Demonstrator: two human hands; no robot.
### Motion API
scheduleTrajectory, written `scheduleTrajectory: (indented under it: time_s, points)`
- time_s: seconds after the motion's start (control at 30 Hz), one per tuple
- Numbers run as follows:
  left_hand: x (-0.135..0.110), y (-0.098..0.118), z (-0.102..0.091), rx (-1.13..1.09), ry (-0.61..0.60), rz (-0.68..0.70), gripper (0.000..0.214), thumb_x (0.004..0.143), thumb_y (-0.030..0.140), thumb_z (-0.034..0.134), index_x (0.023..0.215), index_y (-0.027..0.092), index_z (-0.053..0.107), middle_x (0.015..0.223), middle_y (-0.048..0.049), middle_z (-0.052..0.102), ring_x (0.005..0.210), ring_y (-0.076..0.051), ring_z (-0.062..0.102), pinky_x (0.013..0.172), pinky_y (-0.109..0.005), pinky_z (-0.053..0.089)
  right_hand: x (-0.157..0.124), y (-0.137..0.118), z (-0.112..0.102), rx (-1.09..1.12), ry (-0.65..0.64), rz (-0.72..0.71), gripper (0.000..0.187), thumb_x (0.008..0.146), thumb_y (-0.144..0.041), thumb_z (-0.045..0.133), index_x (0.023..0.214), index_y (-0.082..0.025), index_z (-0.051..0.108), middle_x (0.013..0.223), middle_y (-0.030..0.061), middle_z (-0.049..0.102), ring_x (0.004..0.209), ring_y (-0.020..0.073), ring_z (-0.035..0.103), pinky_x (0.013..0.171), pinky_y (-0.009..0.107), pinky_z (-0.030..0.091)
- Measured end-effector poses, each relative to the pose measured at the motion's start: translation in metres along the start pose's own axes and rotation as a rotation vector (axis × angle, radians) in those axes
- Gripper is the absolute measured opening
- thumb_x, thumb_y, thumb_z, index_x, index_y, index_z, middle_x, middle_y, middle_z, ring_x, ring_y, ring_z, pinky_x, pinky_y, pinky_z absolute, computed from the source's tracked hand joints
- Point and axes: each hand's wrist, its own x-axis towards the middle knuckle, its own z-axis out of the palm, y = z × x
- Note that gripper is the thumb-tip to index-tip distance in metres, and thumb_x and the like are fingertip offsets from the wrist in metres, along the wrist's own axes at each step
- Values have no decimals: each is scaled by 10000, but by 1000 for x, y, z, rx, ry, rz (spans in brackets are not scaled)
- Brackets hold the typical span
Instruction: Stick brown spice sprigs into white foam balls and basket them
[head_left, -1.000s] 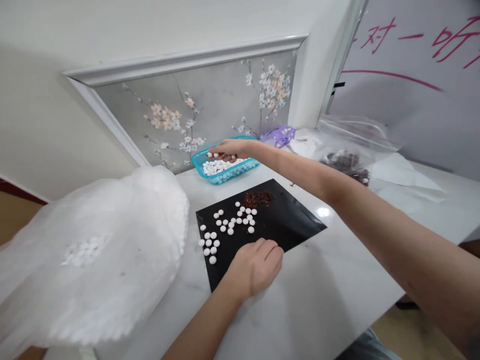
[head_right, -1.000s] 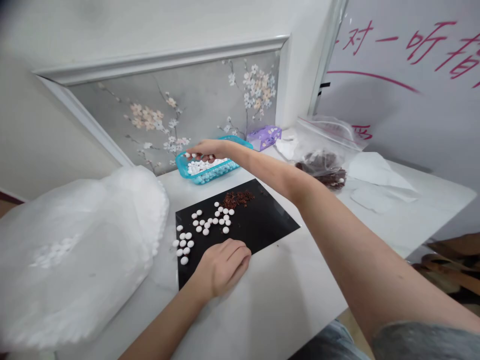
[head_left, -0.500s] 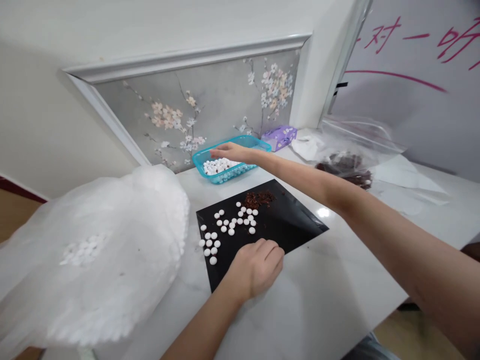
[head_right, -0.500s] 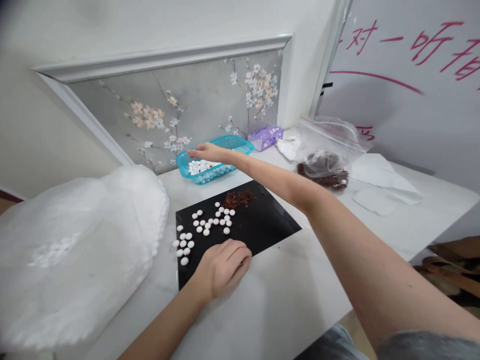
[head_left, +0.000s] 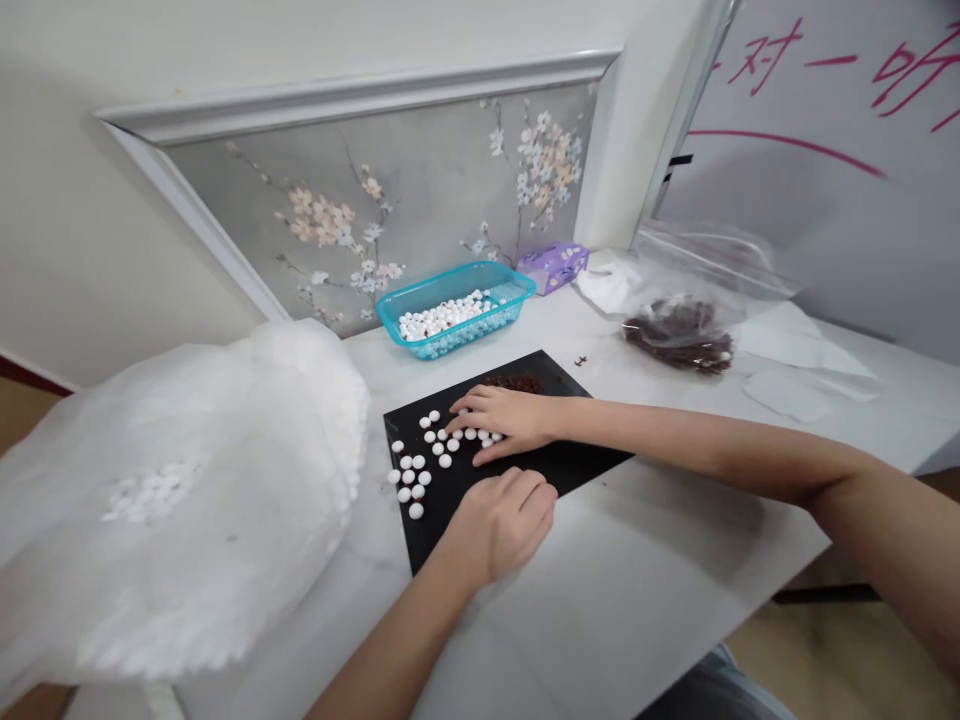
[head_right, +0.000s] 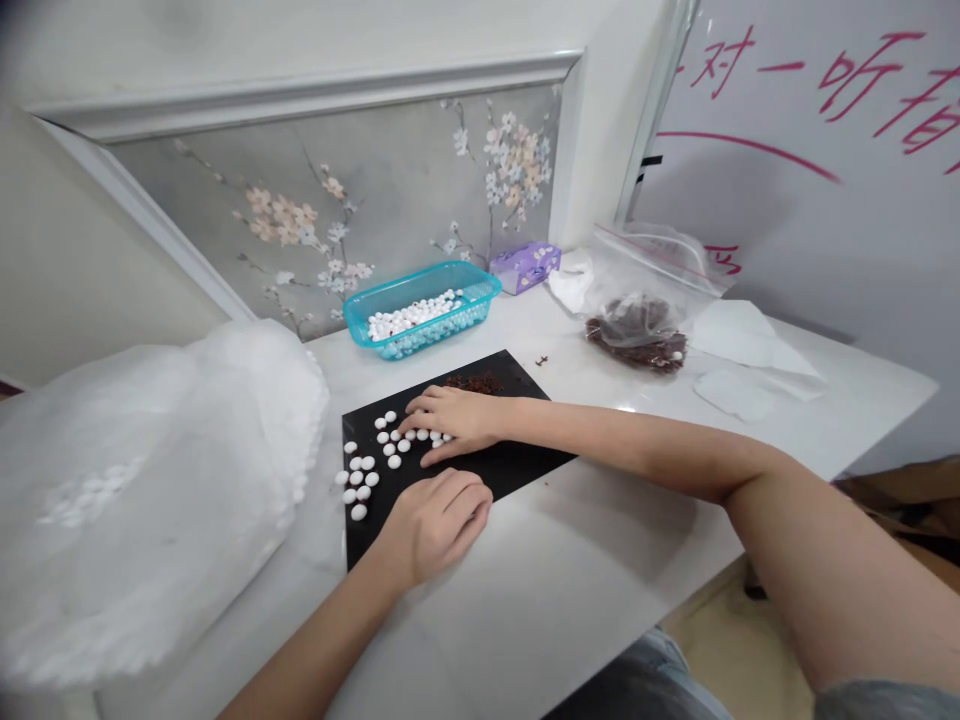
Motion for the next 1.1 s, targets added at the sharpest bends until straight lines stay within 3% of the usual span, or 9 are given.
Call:
scheduleTrajectory:
  time_s: [0.1,0.2,0.37,0.5,0.63,0.77,0.93,1.1]
  points:
    - [-1,1,0,22,-11,4,171,857,131,389,769,162,532,685,-8,550,615,-105,511,527,-218,383,15,4,1,13,13,48,459,825,-500,510,1072,-115,554,1053,150,554,935,242,512,853,376,393]
    - [-1,1,0,41,-10,7,187,864,134,373,769,164,531,682,-10,541,608,-104,505,517,-218,374,24,6,1,93,-23,124,367,846,-468,482,984,-134,545,968,114,558,779,208,528,732,335,395]
    - [0,1,0,52,-7,18,195,864,129,369,763,165,532,670,-8,533,608,-103,503,516,-216,368,35,6,-5,273,-48,214,140,820,-292,528,830,-152,531,804,43,555,619,133,456,625,268,338]
    - [-1,1,1,61,1,24,208,860,117,367,747,165,535,663,-6,530,593,-99,493,508,-217,360,42,12,-10,554,-30,344,162,819,-313,507,752,-169,479,633,-35,464,575,102,393,577,231,321]
    - [-1,2,1,67,-4,32,208,856,110,372,748,164,541,668,-6,537,595,-101,493,500,-219,355,43,23,-12,910,-27,492,227,867,-355,364,718,-186,393,599,-58,356,461,72,289,434,204,255]
    - [0,2,1,59,-7,29,192,855,112,387,753,161,542,668,-4,552,601,-101,505,502,-220,358,43,33,-15,1225,-71,580,217,875,-332,344,715,-187,370,581,-68,295,412,56,198,374,177,190]
    - [1,1,0,29,-5,-4,162,850,126,421,743,157,540,684,2,569,613,-96,519,495,-224,360,43,40,-18,1494,-84,658,205,887,-262,309,733,-170,409,584,-45,354,404,59,233,358,160,226]
    - [2,0,0,25,-18,-10,147,845,135,440,744,160,543,699,8,578,622,-97,522,487,-235,360,42,41,-18,1651,-96,700,339,920,-328,225,825,-128,482,673,22,483,468,80,389,408,181,362]
